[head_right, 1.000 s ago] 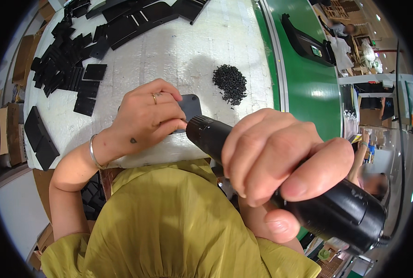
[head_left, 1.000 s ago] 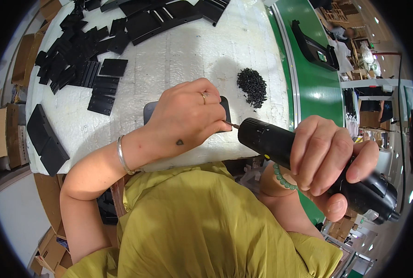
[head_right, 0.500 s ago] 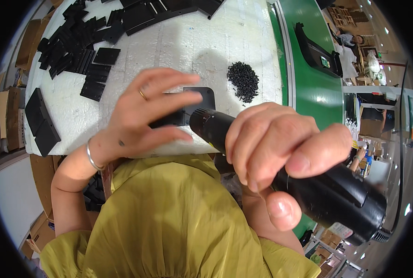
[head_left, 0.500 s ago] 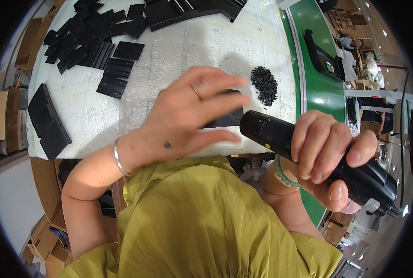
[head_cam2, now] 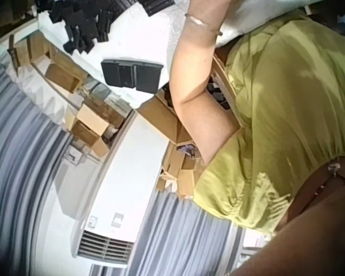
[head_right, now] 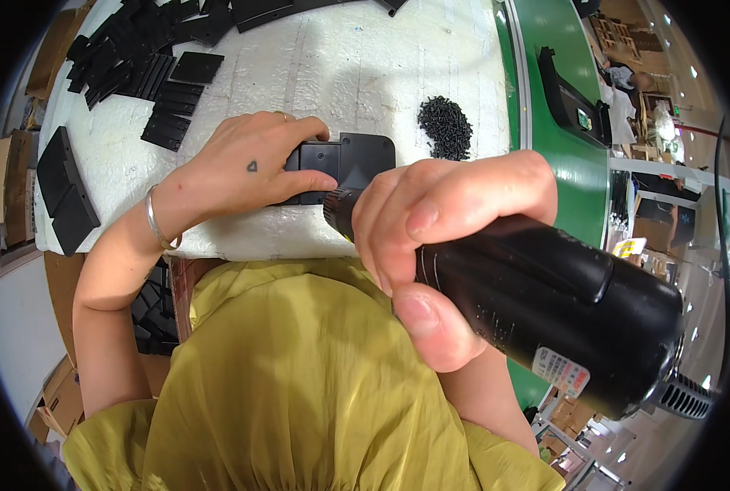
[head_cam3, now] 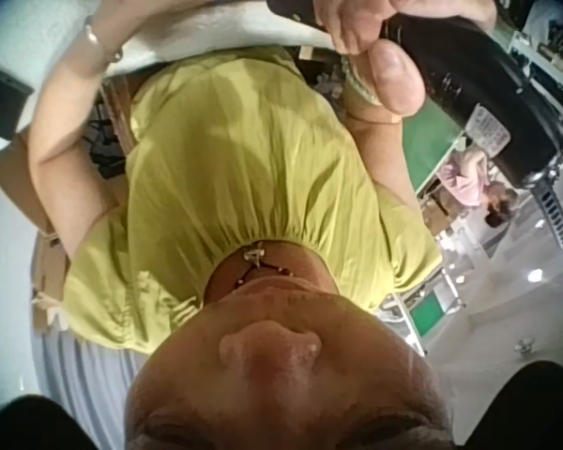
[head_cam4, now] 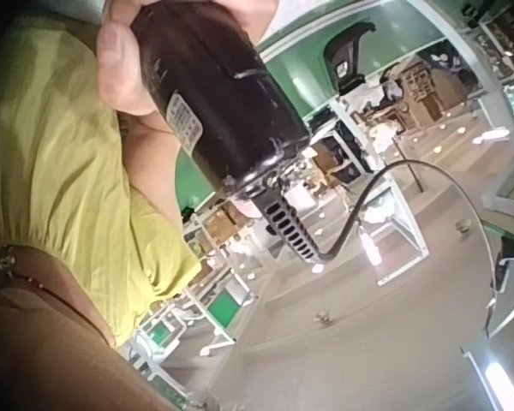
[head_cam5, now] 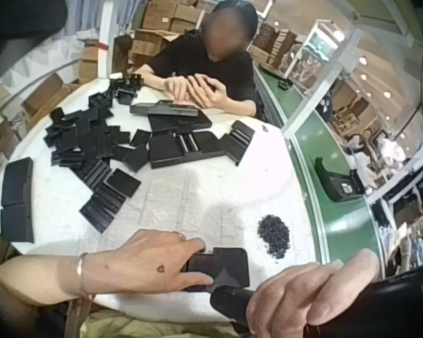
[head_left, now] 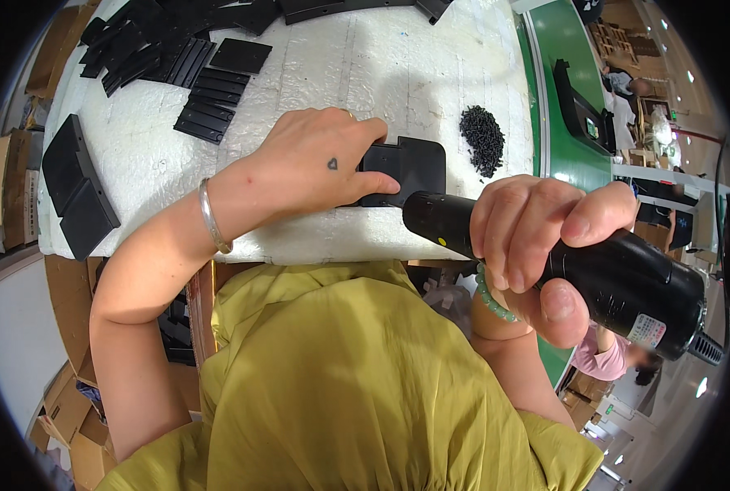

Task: Assembling small plastic components using an electric screwdriver on a factory assembly line.

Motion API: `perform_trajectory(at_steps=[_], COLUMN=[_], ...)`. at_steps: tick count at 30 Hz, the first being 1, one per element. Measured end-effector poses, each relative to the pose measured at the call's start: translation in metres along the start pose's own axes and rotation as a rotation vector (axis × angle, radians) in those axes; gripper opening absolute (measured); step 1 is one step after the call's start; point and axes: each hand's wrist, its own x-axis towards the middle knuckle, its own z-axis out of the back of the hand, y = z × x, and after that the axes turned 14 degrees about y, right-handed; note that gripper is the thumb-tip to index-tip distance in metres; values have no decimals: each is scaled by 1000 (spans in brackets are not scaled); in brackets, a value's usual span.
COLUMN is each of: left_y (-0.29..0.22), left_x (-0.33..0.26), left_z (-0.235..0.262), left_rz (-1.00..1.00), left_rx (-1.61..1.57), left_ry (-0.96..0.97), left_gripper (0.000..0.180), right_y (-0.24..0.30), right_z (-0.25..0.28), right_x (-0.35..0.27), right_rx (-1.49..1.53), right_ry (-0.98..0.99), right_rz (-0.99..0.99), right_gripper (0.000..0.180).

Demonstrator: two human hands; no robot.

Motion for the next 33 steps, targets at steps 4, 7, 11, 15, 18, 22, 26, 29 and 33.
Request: perform_trajectory(at_steps=[4,7,11,15,18,22,26,29,33], left_y=[0,2,3,3,2,-1,4,2,4], left_x=[5,5,4,3,4,5,2,4,5], left_z=[-4,-4,-4,-4,-6,-6,-7,-3,0], left_rz=[-43,-40,-45,-40,-37,-21,-26,-43,-40], left_rx=[-44,-74,-82,-89,-76,-82,-91,-100,-110], left_ry=[-54,-52,-50,-34,-54,-29,-62,-32,-35], left_gripper=[45,44,43,42,42,41,43,43,43], right_y=[6,2,3,3,3,9,1,-2,-6], right_z=[1,-2,0,-4,-8,-12,-11,-11,-12], right_x=[2,3,7,11,13,14,14,14,16], right_rx=[-26,-20,0,10,3,-45,-29,-35,-24], right_ry=[16,-5,40,24,6,34,94,73,3], right_rz=[-25,-26,-61,-96,-112,-180,-173,-148,-119], right_gripper=[35,35,35,32,30,28,27,27,27])
